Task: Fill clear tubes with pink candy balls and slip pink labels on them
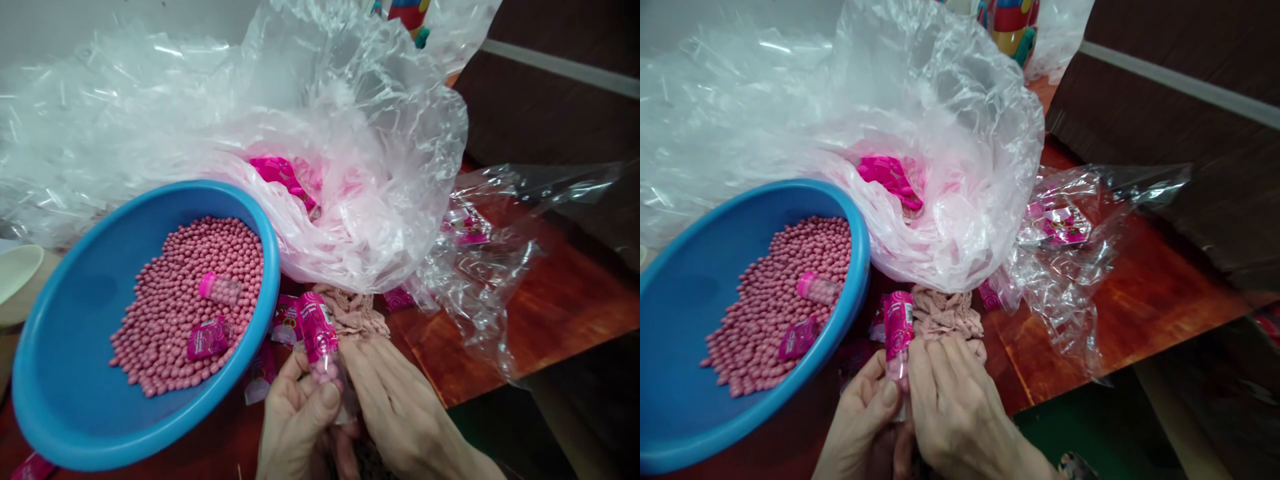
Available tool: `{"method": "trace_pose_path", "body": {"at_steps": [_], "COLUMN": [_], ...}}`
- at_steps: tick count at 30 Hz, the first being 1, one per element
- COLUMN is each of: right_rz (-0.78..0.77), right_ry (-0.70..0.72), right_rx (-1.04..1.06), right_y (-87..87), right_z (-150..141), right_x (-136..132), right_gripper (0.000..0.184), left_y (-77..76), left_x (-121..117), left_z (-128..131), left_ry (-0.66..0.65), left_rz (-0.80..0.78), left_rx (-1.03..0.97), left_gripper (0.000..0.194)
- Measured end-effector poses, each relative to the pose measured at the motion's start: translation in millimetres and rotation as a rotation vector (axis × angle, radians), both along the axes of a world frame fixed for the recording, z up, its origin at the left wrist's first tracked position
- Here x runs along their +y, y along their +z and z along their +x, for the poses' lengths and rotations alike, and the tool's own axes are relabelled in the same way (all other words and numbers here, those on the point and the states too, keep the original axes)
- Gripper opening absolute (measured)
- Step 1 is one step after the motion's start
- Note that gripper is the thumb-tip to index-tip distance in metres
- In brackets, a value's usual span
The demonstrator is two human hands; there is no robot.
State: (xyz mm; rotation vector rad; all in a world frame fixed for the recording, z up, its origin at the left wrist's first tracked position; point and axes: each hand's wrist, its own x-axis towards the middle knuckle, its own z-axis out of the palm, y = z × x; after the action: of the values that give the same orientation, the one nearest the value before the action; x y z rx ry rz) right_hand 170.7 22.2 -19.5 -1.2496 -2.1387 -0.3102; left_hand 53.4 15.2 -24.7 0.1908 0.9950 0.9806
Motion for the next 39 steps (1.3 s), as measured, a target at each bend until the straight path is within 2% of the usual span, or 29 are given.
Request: {"method": "trace_pose_path", "body": {"at_steps": [5,8,9,12,16,18,24,27,31,35,39], "right_rz": [-0.101,-0.261,-0.271,-0.203,-0.249,-0.193,-0.041,0.040,-0.066,-0.190,-0.175], "right_ry": [0.078,0.100,0.101,0.095,0.189,0.208,0.229,0.185,0.123,0.175,0.253], "right_rx": [-0.090,0.043,0.097,0.169,0.032,-0.019,-0.061,-0.062,0.064,0.175,0.217], "right_y": [11.2,5.9,2.9,-4.1,-2.8,-0.9,-3.5,-7.2,-11.6,-15.8,-23.2], "right_z": [3.5,9.7,12.7,22.3,29.5,29.8,24.2,17.7,9.4,6.5,5.9], "right_x": [14.7,16.8,15.8,8.9,0.4,-0.1,12.3,19.3,24.2,25.1,25.0], "right_gripper": [0.037,0.039,0.038,0.036,0.043,0.042,0.038,0.033,0.025,0.023,0.016], "left_y": [-4.9,-5.5,-4.1,2.5,8.9,9.5,6.5,4.0,3.9,6.4,4.7], "left_x": [4.2,6.1,6.9,9.0,9.3,8.9,9.3,9.5,8.6,5.7,1.5], "left_z": [-1.8,-3.1,-3.5,-3.5,-2.0,-2.0,-6.3,-7.2,-2.1,5.7,9.6], "left_ry": [0.052,0.043,0.036,0.022,0.016,0.000,-0.069,-0.122,-0.094,0.004,0.084], "left_rz": [0.035,0.013,-0.001,-0.041,-0.029,-0.017,0.050,0.015,-0.045,-0.068,-0.062], "left_rx": [0.070,0.079,0.078,0.041,0.003,0.029,0.053,0.031,0.028,0.067,0.125], "left_gripper": [0.045,0.044,0.043,0.042,0.046,0.047,0.044,0.047,0.050,0.050,0.050]}}
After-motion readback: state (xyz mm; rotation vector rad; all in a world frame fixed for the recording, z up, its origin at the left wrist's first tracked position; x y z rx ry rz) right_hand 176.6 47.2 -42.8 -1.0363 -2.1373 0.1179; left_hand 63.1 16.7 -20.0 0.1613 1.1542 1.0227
